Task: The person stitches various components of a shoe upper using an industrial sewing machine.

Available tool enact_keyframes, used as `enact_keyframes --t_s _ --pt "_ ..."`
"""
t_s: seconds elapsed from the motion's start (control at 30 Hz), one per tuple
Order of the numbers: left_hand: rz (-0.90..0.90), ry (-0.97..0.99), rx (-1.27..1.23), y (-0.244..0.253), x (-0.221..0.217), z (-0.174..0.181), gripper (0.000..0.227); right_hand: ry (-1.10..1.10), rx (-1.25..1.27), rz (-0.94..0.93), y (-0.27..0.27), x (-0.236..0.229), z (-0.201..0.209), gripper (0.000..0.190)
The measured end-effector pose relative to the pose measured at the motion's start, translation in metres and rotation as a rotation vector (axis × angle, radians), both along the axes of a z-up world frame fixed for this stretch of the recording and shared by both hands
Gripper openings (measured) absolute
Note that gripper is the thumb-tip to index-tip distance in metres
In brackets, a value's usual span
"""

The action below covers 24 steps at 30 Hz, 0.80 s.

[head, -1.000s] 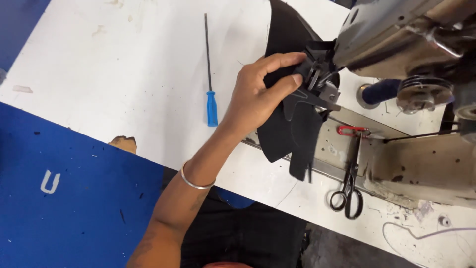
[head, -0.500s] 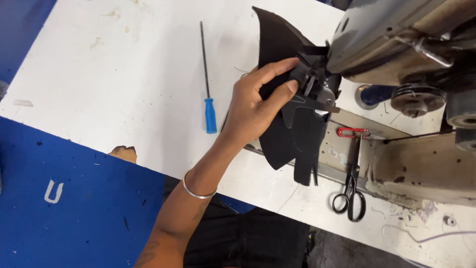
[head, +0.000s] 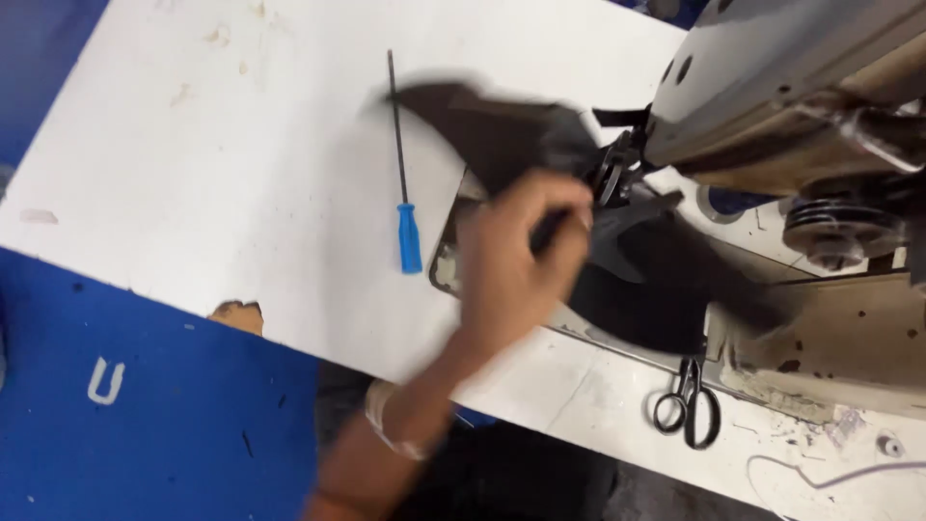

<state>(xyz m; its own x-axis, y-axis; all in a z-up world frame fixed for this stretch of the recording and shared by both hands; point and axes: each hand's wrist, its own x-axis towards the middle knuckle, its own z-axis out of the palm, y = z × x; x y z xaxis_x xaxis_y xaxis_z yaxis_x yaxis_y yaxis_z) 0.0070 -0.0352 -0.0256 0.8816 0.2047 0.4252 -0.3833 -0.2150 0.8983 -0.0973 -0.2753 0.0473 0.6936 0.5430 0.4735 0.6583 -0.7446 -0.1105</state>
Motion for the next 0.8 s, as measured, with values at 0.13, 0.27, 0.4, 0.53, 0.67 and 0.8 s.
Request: enact_keyframes --t_s 0.13,0.27,0.4,0.53,0.67,0.8 --pt "0.362 -0.012 -0.212 -0.065 -0.017 -0.017 0.014 -0.088 -0.052 -0.001 0.062 0.096 0.002 0.030" --pt "0.515 -0.193 -0.245 -0.078 -0.011 -0.023 0.014 -0.047 -0.019 0.130 0.081 0.138 -0.003 0.027" --pt "0.525 -0.193 -0.267 -0.082 -0.012 -0.027 0.013 0.099 0.068 0.182 0.054 0.155 -0.022 0.030" --pt "0.493 -0.139 -0.240 -0.075 -0.013 -0.021 0.015 0.169 0.109 0.208 0.052 0.156 -0.019 0.032" --pt "0.347 0.024 -0.276 -0.044 -0.014 0.000 0.017 0.082 0.061 0.147 0.064 0.144 -0.010 0.032" --pt "0.284 0.008 -0.071 0.001 0.006 0.003 0.016 0.057 0.053 0.017 0.086 0.113 -0.021 0.031"
